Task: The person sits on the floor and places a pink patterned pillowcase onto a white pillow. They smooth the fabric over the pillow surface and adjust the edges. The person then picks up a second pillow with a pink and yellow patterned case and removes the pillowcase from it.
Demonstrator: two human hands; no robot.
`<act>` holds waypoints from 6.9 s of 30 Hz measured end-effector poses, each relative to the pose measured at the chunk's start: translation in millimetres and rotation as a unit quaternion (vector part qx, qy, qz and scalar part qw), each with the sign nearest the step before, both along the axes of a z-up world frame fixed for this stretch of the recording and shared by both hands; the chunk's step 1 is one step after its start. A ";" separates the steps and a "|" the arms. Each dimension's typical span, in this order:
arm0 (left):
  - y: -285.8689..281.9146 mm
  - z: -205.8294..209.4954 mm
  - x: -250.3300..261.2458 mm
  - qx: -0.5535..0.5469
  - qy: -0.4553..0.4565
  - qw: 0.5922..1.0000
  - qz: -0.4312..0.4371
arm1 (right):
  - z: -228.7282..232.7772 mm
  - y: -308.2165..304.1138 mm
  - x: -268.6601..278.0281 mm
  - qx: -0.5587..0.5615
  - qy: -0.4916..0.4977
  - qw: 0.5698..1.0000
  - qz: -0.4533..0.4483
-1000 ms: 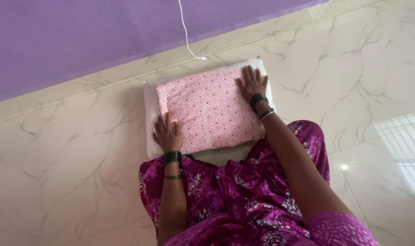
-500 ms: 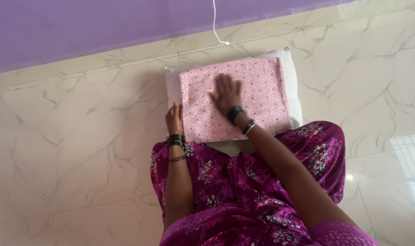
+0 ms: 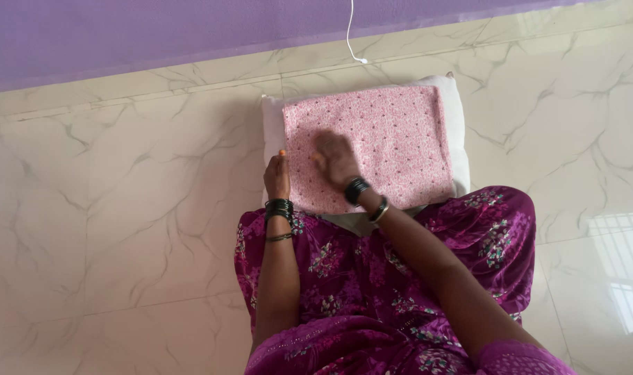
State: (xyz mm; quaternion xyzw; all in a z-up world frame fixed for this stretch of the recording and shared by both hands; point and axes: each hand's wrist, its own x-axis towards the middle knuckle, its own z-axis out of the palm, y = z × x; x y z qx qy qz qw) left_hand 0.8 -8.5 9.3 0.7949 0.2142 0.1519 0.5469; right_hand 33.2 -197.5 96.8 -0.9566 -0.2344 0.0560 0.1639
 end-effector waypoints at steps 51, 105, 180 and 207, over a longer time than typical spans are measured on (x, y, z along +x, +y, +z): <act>4.4 -20.6 0.1 -0.121 -0.101 0.983 -0.099 | -20.7 -90.9 37.9 -0.074 -0.068 0.995 -0.016; -5.7 -13.4 9.7 -0.007 -0.066 0.997 -0.034 | -42.7 -238.3 101.3 0.045 -0.131 0.952 -0.272; -29.4 32.7 -70.7 -0.093 -0.009 0.972 -0.217 | -37.9 -367.6 32.3 0.338 0.217 0.882 -0.248; -44.3 3.8 1.1 0.163 -0.074 0.984 0.001 | -86.6 -351.7 88.7 0.151 0.050 0.932 -0.324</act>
